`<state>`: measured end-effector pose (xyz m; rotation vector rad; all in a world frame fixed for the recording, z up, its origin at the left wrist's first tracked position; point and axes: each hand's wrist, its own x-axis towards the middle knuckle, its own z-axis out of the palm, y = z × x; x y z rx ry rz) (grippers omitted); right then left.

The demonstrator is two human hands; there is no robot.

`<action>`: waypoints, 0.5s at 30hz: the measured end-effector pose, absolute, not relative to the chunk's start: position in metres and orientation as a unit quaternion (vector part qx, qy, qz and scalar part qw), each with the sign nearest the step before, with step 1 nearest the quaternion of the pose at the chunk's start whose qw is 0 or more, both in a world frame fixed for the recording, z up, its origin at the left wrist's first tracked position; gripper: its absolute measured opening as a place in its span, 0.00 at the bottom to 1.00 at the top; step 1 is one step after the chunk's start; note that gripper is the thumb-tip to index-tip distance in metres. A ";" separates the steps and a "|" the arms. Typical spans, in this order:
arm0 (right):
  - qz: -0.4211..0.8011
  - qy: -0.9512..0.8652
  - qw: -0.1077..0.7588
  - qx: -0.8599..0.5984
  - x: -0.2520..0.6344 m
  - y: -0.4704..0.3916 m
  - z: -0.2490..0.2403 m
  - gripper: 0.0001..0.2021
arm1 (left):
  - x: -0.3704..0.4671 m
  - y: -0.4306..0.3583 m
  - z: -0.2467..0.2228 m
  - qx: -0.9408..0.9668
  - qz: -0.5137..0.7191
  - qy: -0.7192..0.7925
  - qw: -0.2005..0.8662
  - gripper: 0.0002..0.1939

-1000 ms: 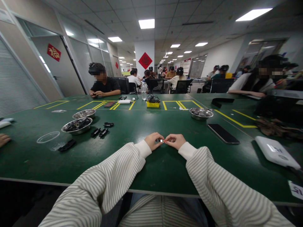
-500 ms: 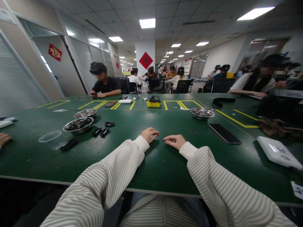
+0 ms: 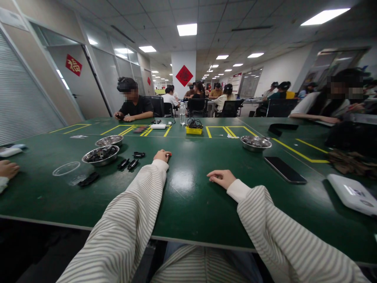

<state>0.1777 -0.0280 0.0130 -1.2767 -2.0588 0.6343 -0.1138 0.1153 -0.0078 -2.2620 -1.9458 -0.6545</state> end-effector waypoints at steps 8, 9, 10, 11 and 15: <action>0.233 -0.788 0.306 -0.481 0.177 -0.027 0.014 0.10 | -0.107 0.110 -0.005 -0.764 -0.237 -0.593 0.091 0.09; 0.233 -0.788 0.306 -0.481 0.177 -0.027 0.014 0.10 | -0.106 0.109 -0.005 -0.772 -0.245 -0.578 0.094 0.08; 0.234 -0.788 0.307 -0.480 0.177 -0.027 0.014 0.10 | -0.104 0.108 -0.004 -0.782 -0.257 -0.560 0.096 0.08; 0.237 -0.787 0.308 -0.479 0.177 -0.027 0.014 0.10 | -0.100 0.106 -0.003 -0.792 -0.272 -0.538 0.096 0.08; 0.244 -0.772 0.331 -0.485 0.178 -0.026 0.013 0.10 | -0.067 0.086 -0.002 -0.843 -0.318 -0.427 0.069 0.10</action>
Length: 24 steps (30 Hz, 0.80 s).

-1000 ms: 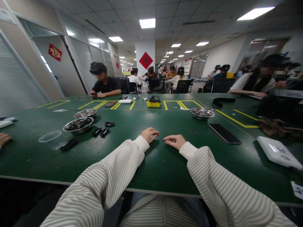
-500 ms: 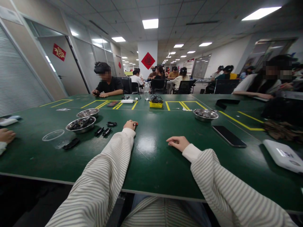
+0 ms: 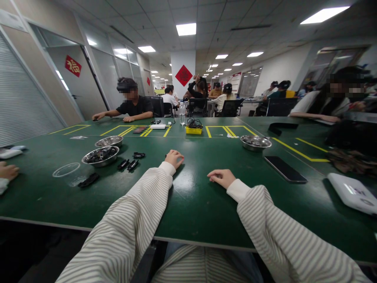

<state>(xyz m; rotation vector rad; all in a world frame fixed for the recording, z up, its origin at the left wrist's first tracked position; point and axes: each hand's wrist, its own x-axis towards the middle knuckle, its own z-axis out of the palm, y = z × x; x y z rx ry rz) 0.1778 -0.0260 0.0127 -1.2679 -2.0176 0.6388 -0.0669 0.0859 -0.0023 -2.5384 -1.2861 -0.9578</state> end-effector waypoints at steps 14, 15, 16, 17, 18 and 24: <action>0.208 -0.741 0.384 -0.511 0.182 -0.026 0.016 0.10 | 0.013 0.000 -0.001 -0.931 -0.267 -0.246 -0.049 0.15; 0.211 -0.747 0.372 -0.509 0.183 -0.026 0.015 0.10 | 0.008 0.006 0.000 -0.925 -0.270 -0.264 -0.041 0.17; 0.214 -0.755 0.357 -0.507 0.183 -0.026 0.016 0.10 | 0.001 0.012 0.002 -0.917 -0.274 -0.289 -0.028 0.17; 0.217 -0.765 0.338 -0.503 0.184 -0.026 0.016 0.10 | -0.008 0.021 0.003 -0.905 -0.277 -0.322 -0.010 0.16; 0.218 -0.776 0.319 -0.498 0.184 -0.026 0.016 0.10 | -0.018 0.030 0.005 -0.889 -0.280 -0.362 0.014 0.15; 0.197 -0.842 0.273 -0.421 0.188 -0.026 0.012 0.11 | -0.094 0.086 0.003 -0.728 -0.275 -0.621 0.087 0.19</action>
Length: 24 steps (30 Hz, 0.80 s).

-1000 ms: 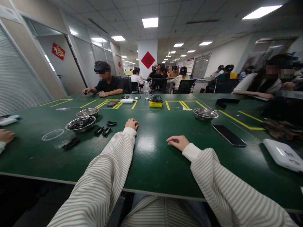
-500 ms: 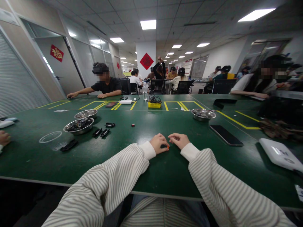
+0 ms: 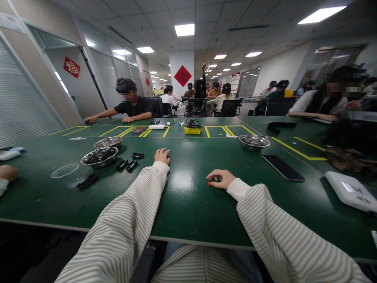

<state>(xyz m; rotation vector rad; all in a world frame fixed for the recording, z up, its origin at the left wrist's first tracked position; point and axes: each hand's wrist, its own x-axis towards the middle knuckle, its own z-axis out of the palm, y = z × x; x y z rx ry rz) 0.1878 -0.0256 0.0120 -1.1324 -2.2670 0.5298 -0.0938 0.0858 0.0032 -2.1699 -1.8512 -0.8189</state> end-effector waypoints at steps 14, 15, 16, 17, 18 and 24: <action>0.184 -0.853 0.285 -0.396 0.188 -0.022 0.006 0.09 | -0.112 0.104 -0.004 -0.785 -0.220 -0.579 0.022 0.09; 0.183 -0.849 0.288 -0.403 0.188 -0.023 0.006 0.09 | -0.109 0.102 -0.002 -0.799 -0.228 -0.556 0.018 0.08; 0.183 -0.844 0.290 -0.412 0.187 -0.024 0.007 0.09 | -0.106 0.098 -0.001 -0.813 -0.239 -0.531 0.014 0.08; 0.187 -0.838 0.292 -0.422 0.186 -0.024 0.007 0.10 | -0.101 0.094 0.001 -0.825 -0.250 -0.507 0.010 0.08; 0.193 -0.830 0.294 -0.433 0.185 -0.025 0.008 0.10 | -0.095 0.088 0.002 -0.834 -0.262 -0.485 0.006 0.07; 0.212 -0.783 0.349 -0.469 0.176 -0.028 0.011 0.11 | -0.049 0.047 0.003 -0.874 -0.322 -0.363 -0.028 0.06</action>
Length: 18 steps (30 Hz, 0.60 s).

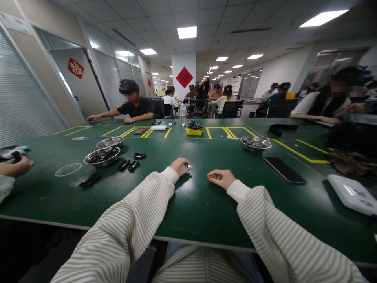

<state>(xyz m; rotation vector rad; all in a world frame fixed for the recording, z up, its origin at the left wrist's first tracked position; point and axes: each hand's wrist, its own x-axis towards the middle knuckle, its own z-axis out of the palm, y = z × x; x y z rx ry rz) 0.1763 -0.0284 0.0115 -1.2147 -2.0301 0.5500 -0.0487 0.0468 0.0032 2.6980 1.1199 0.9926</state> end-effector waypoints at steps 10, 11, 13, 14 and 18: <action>0.200 -0.760 0.406 -0.466 0.169 -0.031 0.012 0.11 | -0.005 -0.001 0.005 0.897 0.349 0.265 0.057 0.06; 0.203 -0.760 0.407 -0.465 0.169 -0.032 0.012 0.11 | -0.005 -0.002 0.006 0.896 0.352 0.264 0.056 0.06; 0.207 -0.760 0.408 -0.462 0.170 -0.032 0.012 0.11 | -0.006 -0.003 0.007 0.894 0.358 0.262 0.054 0.06; 0.208 -0.759 0.409 -0.461 0.170 -0.032 0.012 0.11 | -0.006 -0.003 0.008 0.894 0.361 0.260 0.051 0.06; 0.204 -0.760 0.410 -0.461 0.171 -0.032 0.012 0.11 | -0.007 -0.003 0.009 0.896 0.359 0.258 0.043 0.06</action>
